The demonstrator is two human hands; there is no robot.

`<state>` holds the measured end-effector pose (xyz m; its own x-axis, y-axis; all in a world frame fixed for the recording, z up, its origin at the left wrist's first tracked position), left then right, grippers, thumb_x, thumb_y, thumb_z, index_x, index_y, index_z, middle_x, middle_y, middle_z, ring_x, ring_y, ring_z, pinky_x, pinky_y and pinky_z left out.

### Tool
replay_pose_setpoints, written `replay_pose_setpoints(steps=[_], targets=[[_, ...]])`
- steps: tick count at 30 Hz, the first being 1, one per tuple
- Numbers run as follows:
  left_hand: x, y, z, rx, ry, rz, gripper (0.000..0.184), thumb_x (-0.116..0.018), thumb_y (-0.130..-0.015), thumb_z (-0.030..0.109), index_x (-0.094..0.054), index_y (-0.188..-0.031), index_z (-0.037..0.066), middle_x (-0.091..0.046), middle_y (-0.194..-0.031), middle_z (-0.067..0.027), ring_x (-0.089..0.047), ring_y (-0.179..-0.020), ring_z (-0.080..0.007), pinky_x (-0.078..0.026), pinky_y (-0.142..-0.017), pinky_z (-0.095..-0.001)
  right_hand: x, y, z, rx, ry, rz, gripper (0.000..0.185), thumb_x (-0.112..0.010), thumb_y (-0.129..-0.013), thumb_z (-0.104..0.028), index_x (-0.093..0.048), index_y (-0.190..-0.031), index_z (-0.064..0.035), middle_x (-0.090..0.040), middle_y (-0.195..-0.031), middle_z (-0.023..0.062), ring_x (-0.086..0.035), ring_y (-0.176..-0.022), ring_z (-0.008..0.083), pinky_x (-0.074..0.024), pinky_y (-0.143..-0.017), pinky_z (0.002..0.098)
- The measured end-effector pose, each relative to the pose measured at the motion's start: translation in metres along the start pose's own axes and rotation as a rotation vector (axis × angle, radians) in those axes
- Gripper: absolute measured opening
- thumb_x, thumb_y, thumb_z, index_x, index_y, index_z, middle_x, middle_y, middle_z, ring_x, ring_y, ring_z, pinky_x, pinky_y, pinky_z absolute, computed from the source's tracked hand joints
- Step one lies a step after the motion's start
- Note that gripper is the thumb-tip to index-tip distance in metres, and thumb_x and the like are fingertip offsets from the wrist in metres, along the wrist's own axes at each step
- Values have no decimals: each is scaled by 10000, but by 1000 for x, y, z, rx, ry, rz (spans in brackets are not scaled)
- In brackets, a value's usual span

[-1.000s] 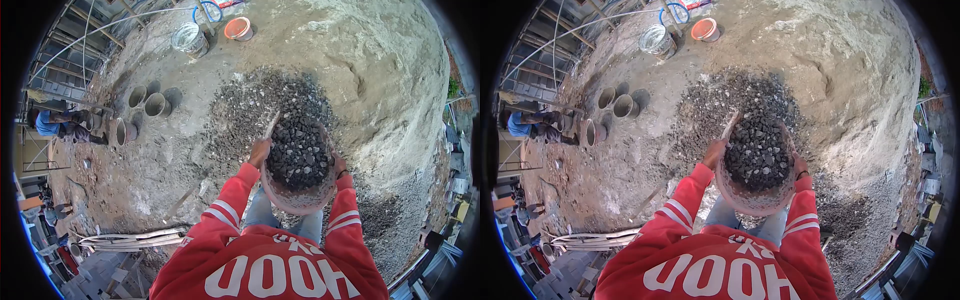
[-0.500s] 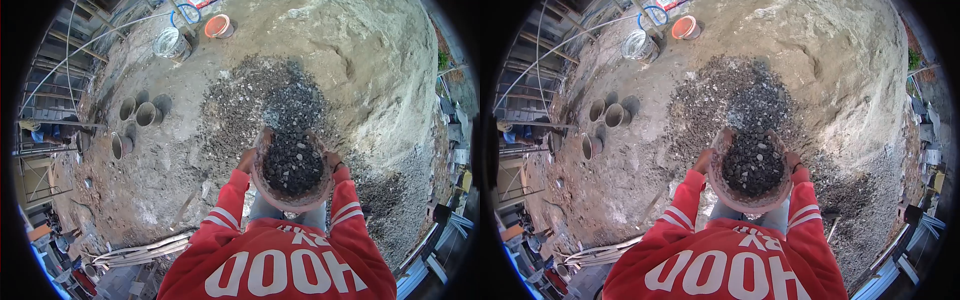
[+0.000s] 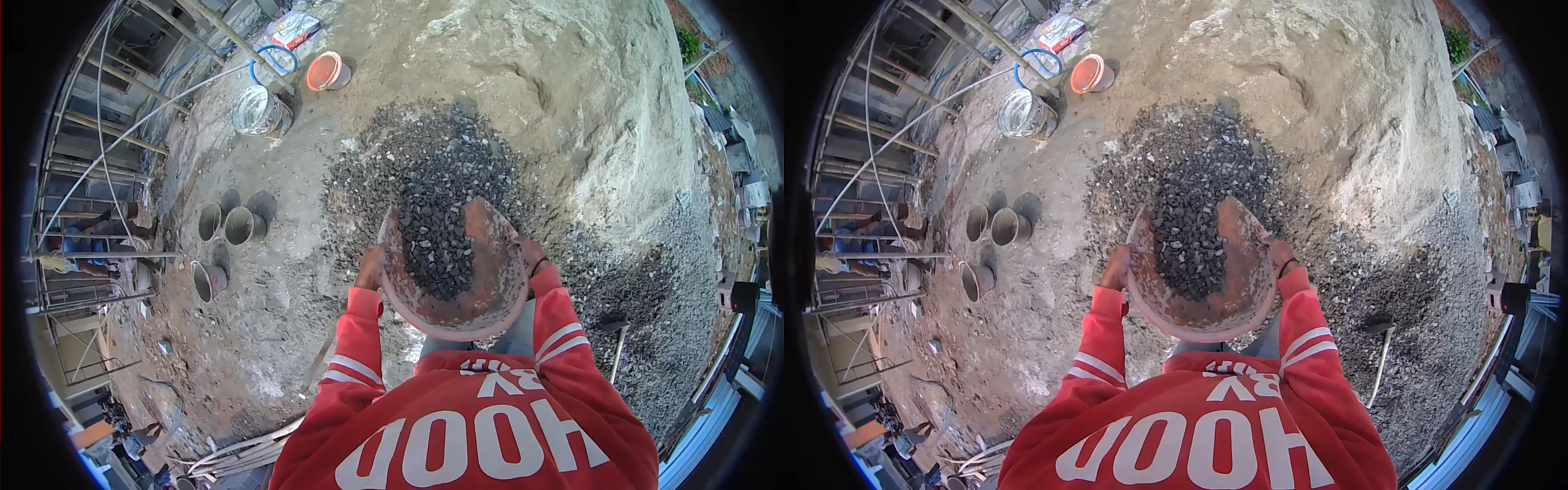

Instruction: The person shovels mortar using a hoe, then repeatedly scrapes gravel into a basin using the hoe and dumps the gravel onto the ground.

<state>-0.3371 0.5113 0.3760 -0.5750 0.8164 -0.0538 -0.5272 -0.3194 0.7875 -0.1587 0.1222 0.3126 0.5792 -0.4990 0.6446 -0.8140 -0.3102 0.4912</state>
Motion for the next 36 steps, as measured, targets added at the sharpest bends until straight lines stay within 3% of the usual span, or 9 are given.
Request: replay_pose_setpoints(steps=[2,6,8,18,23,25,27,32,36], targets=[[-12,5,-20,-4,41,-16,186,-485,-818,182,-566,-783,19,-481,-616,-17,-405,-455,-113,-348,-402,-249,5,21,41,-349,-740,7,229,-571,-855,-200,-669,-930,-7,-665,-793,101,-629,-692,192,-488,-649,325],[-47,9,-49,77,119,-90,227,-448,-826,203,-571,-850,14,-419,-571,18,-361,-427,-94,-315,-379,-245,46,24,47,123,-505,-115,195,-604,-828,-131,-659,-888,46,-659,-788,75,-619,-660,156,-483,-613,293],[-61,8,-71,187,208,-151,263,-428,-826,199,-569,-931,4,-347,-531,50,-316,-403,-79,-293,-365,-248,86,67,14,-273,-899,3,218,-611,-829,-154,-659,-877,53,-657,-777,82,-608,-644,151,-478,-616,278],[-148,101,-148,-50,133,100,238,-480,-833,223,-603,-866,22,-491,-585,-17,-446,-463,-124,-369,-414,-267,155,118,156,-88,-315,188,198,-649,-785,-196,-656,-788,2,-608,-682,43,-556,-622,153,-440,-595,297],[-193,197,-211,-167,457,175,303,-542,-836,243,-608,-1000,-2,-619,-750,-78,-532,-529,-154,-419,-472,-279,185,204,235,-274,-812,-13,156,-630,-771,-156,-598,-672,-40,-526,-594,11,-479,-506,123,-381,-484,308],[-196,244,-193,-395,-205,269,357,-556,-832,228,-599,-1081,-24,-647,-858,-100,-603,-666,-156,-478,-590,-285,213,227,259,-268,-886,31,174,-626,-773,-168,-599,-666,-33,-518,-575,14,-476,-493,125,-376,-469,303],[-194,302,-166,-388,-107,364,353,-569,-838,213,-592,-1088,-34,-650,-907,-94,-628,-804,-146,-496,-704,-275,229,225,321,-238,-868,104,247,-613,-784,-208,-587,-643,-6,-521,-557,32,-499,-502,130,-383,-461,303],[-153,549,17,-1062,161,568,326,-623,-831,88,-561,-1134,-13,-638,-954,-66,-612,-855,-123,-504,-753,-262,283,263,355,-451,-379,302,353,-609,-746,-253,-621,-741,100,-615,-657,173,-612,-618,262,-462,-541,380],[-189,833,78,-2174,-293,572,767,-641,-789,423,-341,-1342,-17,-475,-1230,-192,-479,-1132,-327,-374,-954,-441,315,264,400,-409,153,454,361,-590,-748,-201,-612,-897,127,-643,-827,257,-649,-761,354,-491,-619,432]])
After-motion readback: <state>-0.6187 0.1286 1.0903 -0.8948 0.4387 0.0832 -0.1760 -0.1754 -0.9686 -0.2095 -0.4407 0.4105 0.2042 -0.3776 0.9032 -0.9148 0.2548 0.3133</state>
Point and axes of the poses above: each hand's wrist, its own y-axis away from the middle knuckle, its own x-axis out of the back of the hand, z = x × y, the point moved 9 cm from there along -y, towards the middle knuckle
